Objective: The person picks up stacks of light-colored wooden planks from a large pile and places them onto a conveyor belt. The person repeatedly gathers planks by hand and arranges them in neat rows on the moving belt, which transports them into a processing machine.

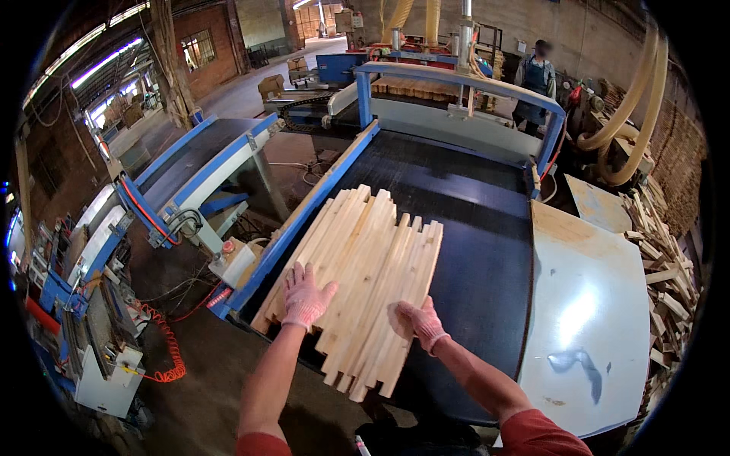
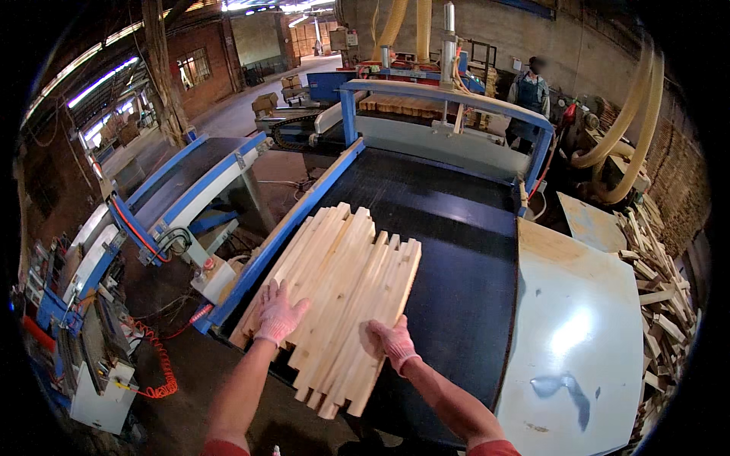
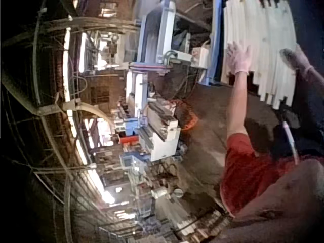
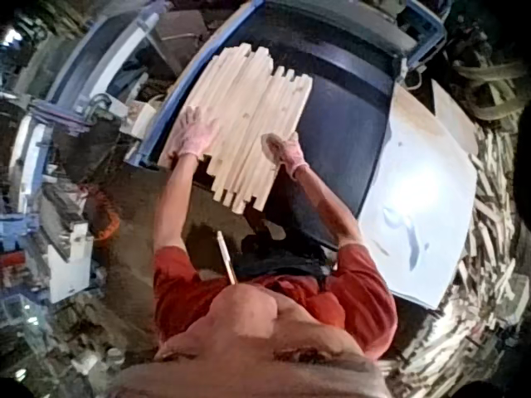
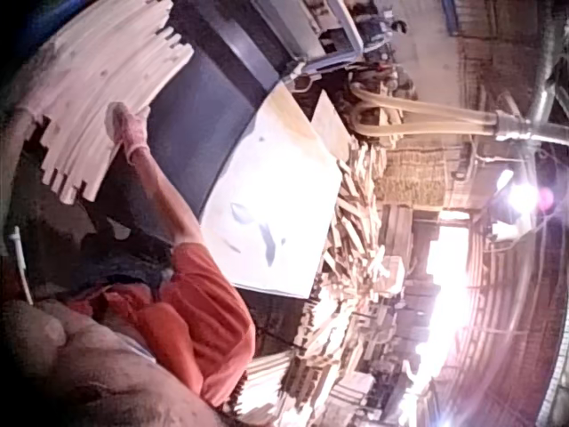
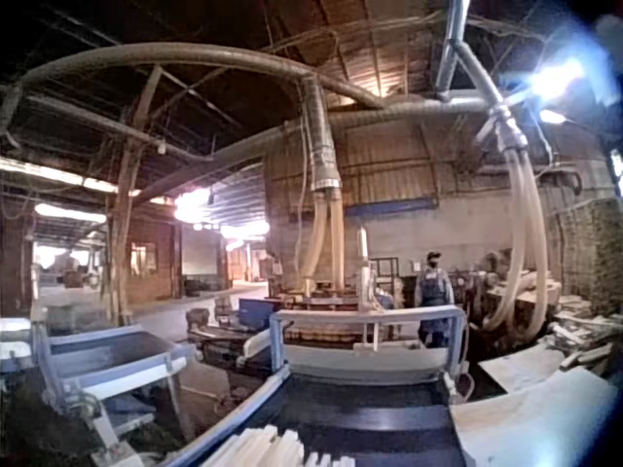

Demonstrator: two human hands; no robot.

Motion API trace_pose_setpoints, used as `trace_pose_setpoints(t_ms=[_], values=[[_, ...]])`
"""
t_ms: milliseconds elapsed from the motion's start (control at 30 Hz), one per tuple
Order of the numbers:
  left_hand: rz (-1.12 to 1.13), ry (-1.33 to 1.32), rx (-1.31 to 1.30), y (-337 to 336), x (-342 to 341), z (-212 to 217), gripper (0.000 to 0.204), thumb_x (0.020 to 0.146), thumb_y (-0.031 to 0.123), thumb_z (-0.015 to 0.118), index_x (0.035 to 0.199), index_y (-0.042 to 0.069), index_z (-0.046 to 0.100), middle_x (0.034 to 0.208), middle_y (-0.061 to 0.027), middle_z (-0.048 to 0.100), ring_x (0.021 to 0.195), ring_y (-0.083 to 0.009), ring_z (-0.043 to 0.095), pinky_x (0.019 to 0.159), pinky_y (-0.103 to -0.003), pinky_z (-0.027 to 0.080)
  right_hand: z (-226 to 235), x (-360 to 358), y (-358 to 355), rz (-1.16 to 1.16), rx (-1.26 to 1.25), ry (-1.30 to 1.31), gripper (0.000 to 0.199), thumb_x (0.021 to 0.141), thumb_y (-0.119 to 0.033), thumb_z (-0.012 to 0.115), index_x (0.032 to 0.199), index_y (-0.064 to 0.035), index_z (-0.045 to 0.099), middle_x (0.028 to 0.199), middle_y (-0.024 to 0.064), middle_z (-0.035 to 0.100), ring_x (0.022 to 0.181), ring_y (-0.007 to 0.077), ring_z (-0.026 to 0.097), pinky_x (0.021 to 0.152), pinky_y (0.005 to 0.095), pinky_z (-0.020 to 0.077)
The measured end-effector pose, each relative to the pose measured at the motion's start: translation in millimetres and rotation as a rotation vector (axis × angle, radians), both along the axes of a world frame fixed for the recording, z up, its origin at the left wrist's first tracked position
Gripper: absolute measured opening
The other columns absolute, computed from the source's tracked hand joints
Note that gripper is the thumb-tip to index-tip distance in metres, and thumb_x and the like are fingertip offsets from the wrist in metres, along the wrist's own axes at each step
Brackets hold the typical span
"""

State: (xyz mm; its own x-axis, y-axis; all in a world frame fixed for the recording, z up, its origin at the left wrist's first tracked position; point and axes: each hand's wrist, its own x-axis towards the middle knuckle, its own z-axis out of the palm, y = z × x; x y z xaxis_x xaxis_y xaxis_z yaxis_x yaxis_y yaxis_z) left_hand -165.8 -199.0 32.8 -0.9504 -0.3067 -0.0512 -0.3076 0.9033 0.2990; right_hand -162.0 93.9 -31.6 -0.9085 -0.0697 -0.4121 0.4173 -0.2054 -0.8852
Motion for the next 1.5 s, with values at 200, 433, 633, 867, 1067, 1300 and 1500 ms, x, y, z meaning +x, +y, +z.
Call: trace_pose_setpoints(t_ms=[200,433,633,867,1067,1300,1500], values=[[-0.003,0.497,0.708,-34.7,113.3,1.5,0.057,0.099,0.020,0.070,0.149,-0.002,0.055,0.154,-0.0215,0.055,0.145,-0.0353,0.051,0.119,-0.046,0.043,57.5,-42.2,-59.6,0.621,0.817,-0.225,0.096,0.094,-0.074,0.062,0.137,0.0099,0.046,0.117,0.0276,0.071,0.103,0.0322,0.075,0.083,0.0423,0.0611],[-0.048,0.595,1.162,61.9,158.0,19.6,0.040,0.100,0.017,0.066,0.134,-0.005,0.068,0.136,-0.0165,0.069,0.125,-0.0289,0.068,0.109,-0.040,0.052,24.3,-23.5,-46.7,0.512,0.870,0.106,0.096,0.100,-0.075,0.047,0.129,0.0170,0.050,0.109,0.0245,0.077,0.105,0.0353,0.077,0.088,0.0433,0.0599],[-0.528,0.458,1.478,226.1,173.1,30.6,0.044,0.102,0.027,0.064,0.127,-0.008,0.069,0.125,-0.0196,0.072,0.111,-0.0308,0.072,0.103,-0.044,0.058,-56.0,41.5,73.7,0.888,-0.120,0.328,0.024,0.093,-0.030,0.064,0.116,-0.0247,0.060,0.100,0.0016,0.057,0.089,0.0173,0.054,0.074,0.0366,0.0474],[-0.942,-0.240,1.818,426.3,266.0,-8.9,0.048,0.104,0.024,0.059,0.136,-0.013,0.062,0.137,-0.0285,0.066,0.123,-0.0393,0.068,0.109,-0.052,0.056,30.2,326.5,345.4,0.193,-0.273,0.076,0.061,0.107,-0.037,0.061,0.161,-0.0123,0.046,0.080,-0.0013,0.055,0.063,0.0075,0.050,0.055,0.0251,0.0403],[-0.921,-0.798,1.518,643.9,396.2,-44.4,0.039,0.104,0.025,0.061,0.126,-0.007,0.068,0.116,-0.0154,0.073,0.102,-0.0260,0.072,0.093,-0.041,0.060,-43.0,603.1,533.9,-0.684,-0.495,-0.068,0.024,0.109,-0.037,0.059,0.114,-0.0148,0.064,0.078,-0.0017,0.054,0.067,0.0083,0.050,0.058,0.0265,0.0451],[-1.216,-1.341,1.265,829.4,498.2,-72.0,0.034,0.103,0.013,0.067,0.131,-0.007,0.068,0.121,-0.0144,0.073,0.102,-0.0231,0.072,0.099,-0.038,0.058,-124.7,794.2,576.5,-1.345,-0.819,-0.072,0.028,0.111,-0.030,0.054,0.088,-0.0188,0.041,0.068,-0.0040,0.034,0.056,0.0084,0.032,0.046,0.0256,0.0239],[-1.312,-1.352,1.049,958.4,540.6,-75.9,0.039,0.104,0.020,0.066,0.133,-0.005,0.067,0.119,-0.0163,0.074,0.101,-0.0241,0.074,0.099,-0.038,0.058,-210.5,858.7,600.5,-1.626,-0.767,-0.425,0.048,0.106,-0.045,0.062,0.112,0.0028,0.065,0.090,0.0138,0.071,0.072,0.0257,0.070,0.064,0.0390,0.0608]])
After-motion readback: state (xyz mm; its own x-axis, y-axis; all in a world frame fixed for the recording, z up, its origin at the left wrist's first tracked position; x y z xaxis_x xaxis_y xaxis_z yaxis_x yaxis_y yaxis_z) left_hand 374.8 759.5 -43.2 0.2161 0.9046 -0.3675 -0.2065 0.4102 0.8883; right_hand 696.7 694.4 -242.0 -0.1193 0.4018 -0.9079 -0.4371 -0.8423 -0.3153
